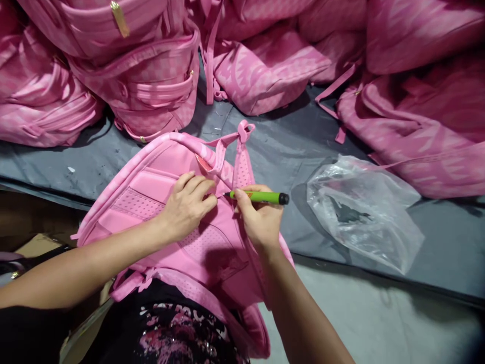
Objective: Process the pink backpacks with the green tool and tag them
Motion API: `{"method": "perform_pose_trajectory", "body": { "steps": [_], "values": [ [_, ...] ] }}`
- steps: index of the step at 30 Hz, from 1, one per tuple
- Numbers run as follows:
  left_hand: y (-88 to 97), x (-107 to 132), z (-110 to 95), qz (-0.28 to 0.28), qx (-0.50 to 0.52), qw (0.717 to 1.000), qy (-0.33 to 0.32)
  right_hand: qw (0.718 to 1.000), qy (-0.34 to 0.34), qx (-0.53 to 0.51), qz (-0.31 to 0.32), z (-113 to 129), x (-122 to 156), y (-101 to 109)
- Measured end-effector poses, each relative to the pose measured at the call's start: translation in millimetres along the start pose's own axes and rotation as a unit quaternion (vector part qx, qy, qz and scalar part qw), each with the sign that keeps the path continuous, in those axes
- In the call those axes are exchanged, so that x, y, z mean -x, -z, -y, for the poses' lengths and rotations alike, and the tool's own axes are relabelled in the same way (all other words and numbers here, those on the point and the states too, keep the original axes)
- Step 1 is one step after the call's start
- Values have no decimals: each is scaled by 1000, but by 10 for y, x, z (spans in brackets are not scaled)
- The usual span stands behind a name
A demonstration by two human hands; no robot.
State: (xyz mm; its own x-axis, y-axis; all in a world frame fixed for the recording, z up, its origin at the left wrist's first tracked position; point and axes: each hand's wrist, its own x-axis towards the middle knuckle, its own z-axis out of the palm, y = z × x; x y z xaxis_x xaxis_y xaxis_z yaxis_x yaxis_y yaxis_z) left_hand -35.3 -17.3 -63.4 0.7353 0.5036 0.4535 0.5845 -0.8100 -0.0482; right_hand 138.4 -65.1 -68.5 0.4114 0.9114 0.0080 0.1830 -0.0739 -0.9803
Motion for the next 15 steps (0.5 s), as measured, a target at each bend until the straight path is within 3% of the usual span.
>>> {"method": "perform_pose_trajectory", "body": {
  "steps": [8,11,15],
  "values": [
    [-36,57,-11,15,2,1000,2,1000,12,-5,14,-4,22,-10],
    [-38,48,-8,9,-15,1000,-5,1000,19,4,-11,-14,29,-6],
    [-37,44,-13,5,-21,1000,-16,1000,23,-6,15,-18,19,-6]
  ]
}}
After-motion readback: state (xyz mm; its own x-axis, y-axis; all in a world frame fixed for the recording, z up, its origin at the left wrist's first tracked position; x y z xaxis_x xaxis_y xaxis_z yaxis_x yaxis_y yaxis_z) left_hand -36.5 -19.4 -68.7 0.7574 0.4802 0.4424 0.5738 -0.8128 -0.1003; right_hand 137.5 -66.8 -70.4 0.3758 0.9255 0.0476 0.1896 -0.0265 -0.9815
